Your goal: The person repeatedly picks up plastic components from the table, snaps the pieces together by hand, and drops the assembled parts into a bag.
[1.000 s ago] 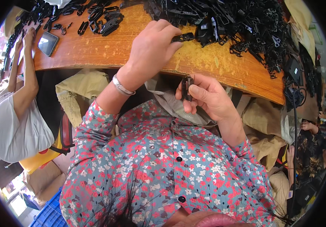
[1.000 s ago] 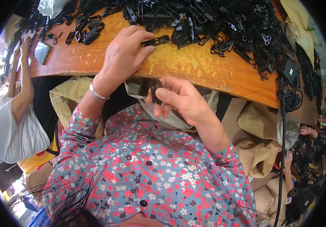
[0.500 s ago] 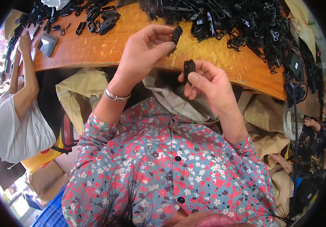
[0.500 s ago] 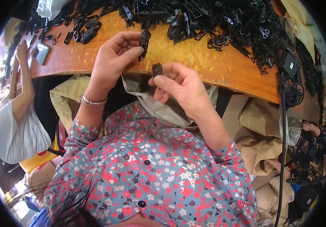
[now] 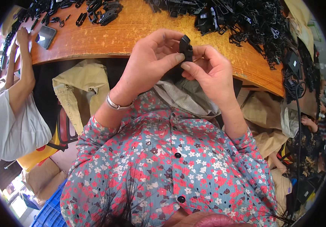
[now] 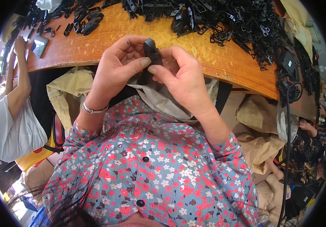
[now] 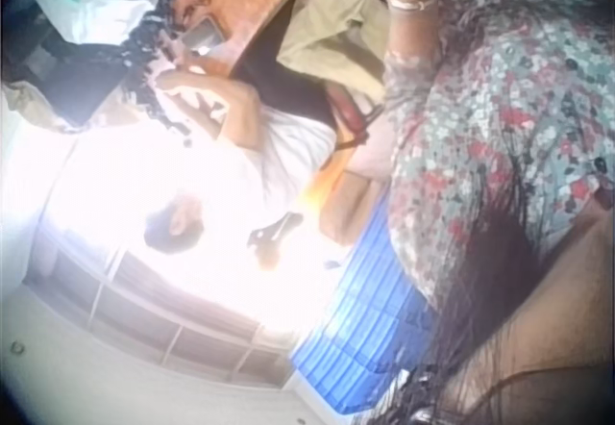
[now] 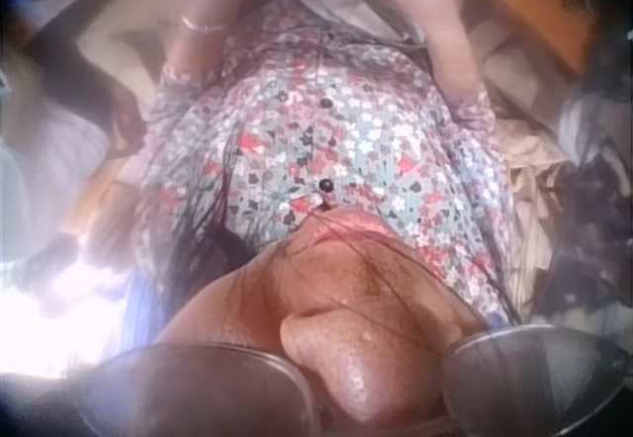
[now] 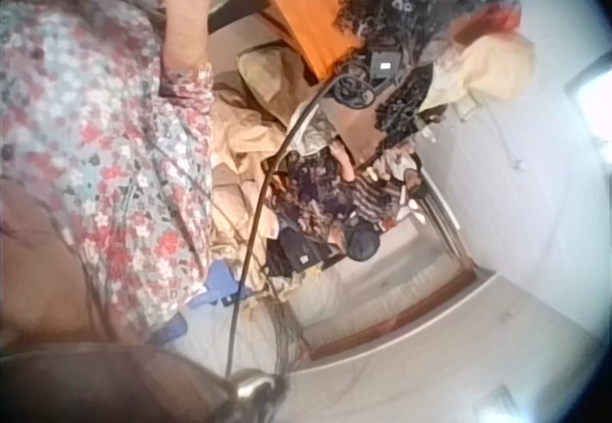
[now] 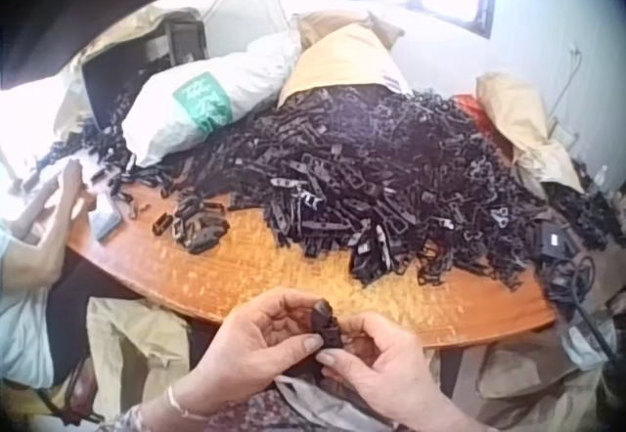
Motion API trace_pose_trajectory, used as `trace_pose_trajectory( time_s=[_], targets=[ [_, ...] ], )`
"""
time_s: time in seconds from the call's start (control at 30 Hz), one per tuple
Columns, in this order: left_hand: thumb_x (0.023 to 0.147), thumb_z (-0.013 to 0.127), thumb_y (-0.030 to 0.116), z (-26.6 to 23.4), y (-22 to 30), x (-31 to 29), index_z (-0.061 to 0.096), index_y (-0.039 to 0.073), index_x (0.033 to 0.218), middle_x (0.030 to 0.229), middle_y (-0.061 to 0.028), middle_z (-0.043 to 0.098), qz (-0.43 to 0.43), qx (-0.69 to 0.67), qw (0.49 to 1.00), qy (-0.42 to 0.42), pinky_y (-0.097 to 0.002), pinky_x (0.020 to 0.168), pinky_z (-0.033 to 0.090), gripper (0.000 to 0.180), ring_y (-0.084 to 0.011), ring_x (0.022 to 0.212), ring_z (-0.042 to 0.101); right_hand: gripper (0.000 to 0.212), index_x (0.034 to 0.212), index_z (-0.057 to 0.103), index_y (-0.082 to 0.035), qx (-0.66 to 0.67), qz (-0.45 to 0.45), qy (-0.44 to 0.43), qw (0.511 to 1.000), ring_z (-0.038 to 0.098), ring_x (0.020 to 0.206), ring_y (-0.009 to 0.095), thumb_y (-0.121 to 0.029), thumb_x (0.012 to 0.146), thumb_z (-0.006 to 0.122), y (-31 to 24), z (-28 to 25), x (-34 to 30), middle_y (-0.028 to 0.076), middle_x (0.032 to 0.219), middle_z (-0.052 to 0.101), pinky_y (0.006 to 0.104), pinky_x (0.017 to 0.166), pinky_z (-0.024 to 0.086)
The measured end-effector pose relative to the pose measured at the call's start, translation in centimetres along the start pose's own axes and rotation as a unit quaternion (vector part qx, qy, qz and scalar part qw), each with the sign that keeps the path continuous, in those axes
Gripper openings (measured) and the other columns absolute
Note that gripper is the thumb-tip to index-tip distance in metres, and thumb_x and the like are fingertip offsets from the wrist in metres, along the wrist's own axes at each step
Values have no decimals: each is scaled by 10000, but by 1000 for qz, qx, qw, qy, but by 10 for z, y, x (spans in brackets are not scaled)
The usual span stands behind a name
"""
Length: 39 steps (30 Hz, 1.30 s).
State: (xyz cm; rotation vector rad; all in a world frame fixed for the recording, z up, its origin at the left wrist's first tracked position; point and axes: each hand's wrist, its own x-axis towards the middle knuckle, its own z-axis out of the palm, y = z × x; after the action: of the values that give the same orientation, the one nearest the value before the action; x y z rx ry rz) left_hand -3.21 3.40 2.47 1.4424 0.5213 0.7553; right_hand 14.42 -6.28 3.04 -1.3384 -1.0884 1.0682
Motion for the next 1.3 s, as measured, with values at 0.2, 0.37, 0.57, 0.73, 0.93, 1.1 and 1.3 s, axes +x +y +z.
trace_pose_trajectory(
  time_s=[0.2, 0.37, 0.57, 0.73, 0.93, 1.1, 1.3],
  targets=[
    [976, 688, -15, 8, -2, -8, 562, -38, 1377, 1168, -59, 672, 0, 10, 1000, 30, -244, 940, 535, 421, -98, 1069, 650, 250, 1072, 677, 15, -100, -61, 20, 993, 688, 759, 113, -41, 871, 815, 6, 1, 3, 60, 898, 723, 282, 663, 553],
    [961, 695, -22, 31, -2, -17, 564, -16, 1418, 1149, -57, 683, 55, 42, 994, 83, -256, 942, 531, 475, -113, 1097, 653, 287, 1019, 667, 7, -249, -169, 80, 950, 687, 718, 213, -62, 802, 842, 15, 3, 7, 116, 870, 671, 331, 642, 541],
    [916, 714, -41, 37, -6, -14, 696, 20, 1234, 1032, -44, 717, 137, 219, 955, 148, -260, 866, 555, 324, -102, 1008, 693, 333, 1028, 640, -5, -297, -237, 117, 917, 677, 664, 256, -76, 776, 845, 18, 13, 4, 136, 883, 654, 359, 610, 547],
    [910, 699, -56, 33, -7, -14, 697, -8, 1184, 1035, -87, 705, 137, 167, 969, 118, -282, 786, 584, 279, -163, 951, 714, 414, 1137, 622, -17, -223, -198, 127, 946, 684, 641, 223, -38, 783, 836, 20, 14, 5, 125, 904, 674, 357, 595, 555],
    [948, 646, -75, 30, -2, -21, 665, -34, 1229, 1171, -76, 672, 53, 94, 991, 80, -256, 873, 546, 285, -130, 1042, 654, 476, 1287, 603, -24, -58, -176, 19, 982, 735, 772, 235, -39, 852, 798, 39, 12, 9, 152, 989, 723, 339, 686, 579],
    [1021, 621, 146, 19, 2, -15, 682, 13, 1257, 1257, -108, 682, 87, 68, 987, 118, -357, 1022, 477, 278, -195, 1188, 608, 310, 1201, 651, -3, -67, -123, -43, 989, 733, 765, 203, -117, 933, 755, 20, 7, -11, 140, 864, 719, 348, 678, 568],
    [1157, 313, 401, 24, 0, -13, 665, -50, 1285, 1278, -144, 700, -4, -12, 1000, -26, -382, 1116, 436, 586, -245, 1259, 615, 239, 988, 724, -31, -70, -30, -72, 994, 691, 921, 449, -258, 916, 728, 30, 27, -22, 231, 940, 716, 502, 796, 555]
  ],
)
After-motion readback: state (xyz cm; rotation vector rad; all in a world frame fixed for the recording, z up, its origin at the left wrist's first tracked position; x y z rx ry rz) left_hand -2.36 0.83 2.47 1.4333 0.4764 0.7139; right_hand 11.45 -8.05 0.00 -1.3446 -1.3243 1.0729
